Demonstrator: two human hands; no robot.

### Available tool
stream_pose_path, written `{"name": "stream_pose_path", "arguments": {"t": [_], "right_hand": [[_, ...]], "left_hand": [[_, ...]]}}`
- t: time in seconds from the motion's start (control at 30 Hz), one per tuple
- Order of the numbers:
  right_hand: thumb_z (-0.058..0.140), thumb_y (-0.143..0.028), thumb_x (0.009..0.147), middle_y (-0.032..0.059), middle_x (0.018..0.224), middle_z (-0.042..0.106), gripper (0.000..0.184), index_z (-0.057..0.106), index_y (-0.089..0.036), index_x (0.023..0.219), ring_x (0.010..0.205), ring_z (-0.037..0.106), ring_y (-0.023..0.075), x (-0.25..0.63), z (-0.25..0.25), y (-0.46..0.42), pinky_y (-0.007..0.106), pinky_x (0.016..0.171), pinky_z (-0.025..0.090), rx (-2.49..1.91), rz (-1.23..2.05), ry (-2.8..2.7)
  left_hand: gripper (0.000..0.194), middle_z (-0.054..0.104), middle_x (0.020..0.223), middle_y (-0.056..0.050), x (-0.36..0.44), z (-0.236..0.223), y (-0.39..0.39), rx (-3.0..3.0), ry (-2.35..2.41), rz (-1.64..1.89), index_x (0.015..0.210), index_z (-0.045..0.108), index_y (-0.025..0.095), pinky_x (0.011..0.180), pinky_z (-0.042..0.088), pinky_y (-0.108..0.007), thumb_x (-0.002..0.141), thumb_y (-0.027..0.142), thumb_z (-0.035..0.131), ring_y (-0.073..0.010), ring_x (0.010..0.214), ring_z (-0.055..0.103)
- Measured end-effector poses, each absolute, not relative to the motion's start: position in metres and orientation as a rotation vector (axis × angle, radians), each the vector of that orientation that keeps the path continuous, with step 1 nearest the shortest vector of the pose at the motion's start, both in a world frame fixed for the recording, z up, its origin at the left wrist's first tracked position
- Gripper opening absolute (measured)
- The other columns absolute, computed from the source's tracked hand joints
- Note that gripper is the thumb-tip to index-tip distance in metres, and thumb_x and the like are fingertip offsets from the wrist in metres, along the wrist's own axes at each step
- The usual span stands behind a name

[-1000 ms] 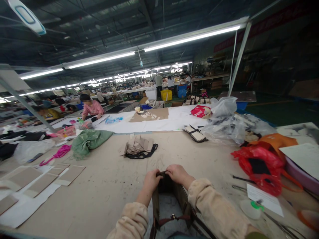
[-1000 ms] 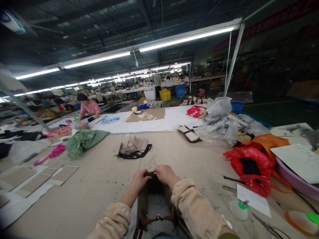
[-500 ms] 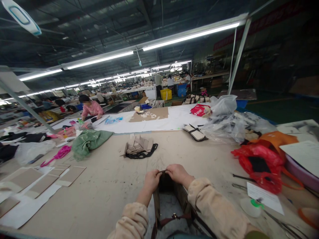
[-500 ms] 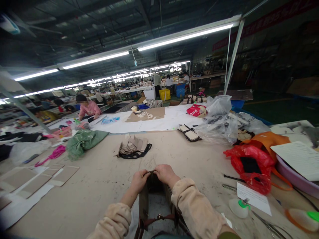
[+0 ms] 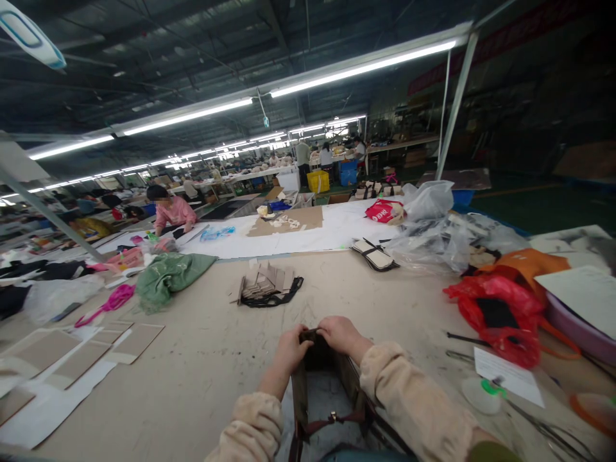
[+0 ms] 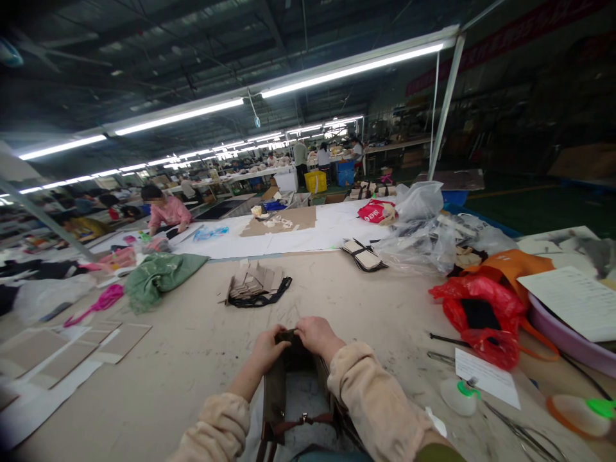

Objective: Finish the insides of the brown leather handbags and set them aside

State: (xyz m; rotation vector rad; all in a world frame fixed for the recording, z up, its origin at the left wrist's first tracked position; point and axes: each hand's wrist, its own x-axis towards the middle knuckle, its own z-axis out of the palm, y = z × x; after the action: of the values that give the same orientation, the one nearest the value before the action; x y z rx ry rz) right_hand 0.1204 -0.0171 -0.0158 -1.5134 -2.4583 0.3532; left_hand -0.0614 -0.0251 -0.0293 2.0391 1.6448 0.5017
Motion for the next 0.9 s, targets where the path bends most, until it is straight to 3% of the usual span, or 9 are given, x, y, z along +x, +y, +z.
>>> {"name": "stream_pose_path", "arguments": {"t": [0.1,0.27,0.5,0.9], "right_hand": [[0.041,-0.035,0.084,0.0046,0.087,0.067,0.029,0.066,-0.023,0.088,0.083,0.059,0.0174,0.123,-0.018,-0.017,0.025,0.072,0.040,-1.467,0.368,-2.472],[0.044,-0.035,0.082,0.0034,0.085,0.067,0.026,0.066,-0.023,0.087,0.081,0.058,0.0165,0.128,-0.019,-0.018,0.024,0.070,0.040,-1.393,0.366,-2.476],[0.052,-0.036,0.077,0.0042,0.090,0.066,0.026,0.064,-0.023,0.095,0.086,0.057,0.0179,0.127,-0.017,-0.018,0.026,0.074,0.040,-1.246,0.355,-2.537],[0.041,-0.036,0.084,0.0055,0.089,0.067,0.029,0.067,-0.022,0.088,0.087,0.058,0.0180,0.117,-0.020,-0.011,0.026,0.076,0.040,-1.398,0.341,-2.549]], "left_hand": [[0.018,0.067,0.081,-0.001,-0.055,-0.026,-0.027,2.051,1.718,0.448,0.086,0.063,0.020,0.068,0.038,-0.022,0.071,0.030,0.061,-0.0135,0.077,0.058],[0.016,0.067,0.075,-0.001,-0.050,-0.024,-0.029,2.031,1.785,0.416,0.080,0.066,0.021,0.062,0.035,-0.020,0.075,0.033,0.057,-0.0115,0.071,0.057],[0.023,0.065,0.072,-0.001,-0.050,-0.026,-0.030,2.083,1.738,0.435,0.076,0.066,0.021,0.060,0.033,-0.021,0.081,0.034,0.047,-0.0112,0.068,0.055],[0.032,0.064,0.073,-0.002,-0.048,-0.023,-0.031,2.179,1.770,0.338,0.075,0.062,0.020,0.061,0.030,-0.023,0.087,0.035,0.036,-0.0126,0.070,0.055]]}}
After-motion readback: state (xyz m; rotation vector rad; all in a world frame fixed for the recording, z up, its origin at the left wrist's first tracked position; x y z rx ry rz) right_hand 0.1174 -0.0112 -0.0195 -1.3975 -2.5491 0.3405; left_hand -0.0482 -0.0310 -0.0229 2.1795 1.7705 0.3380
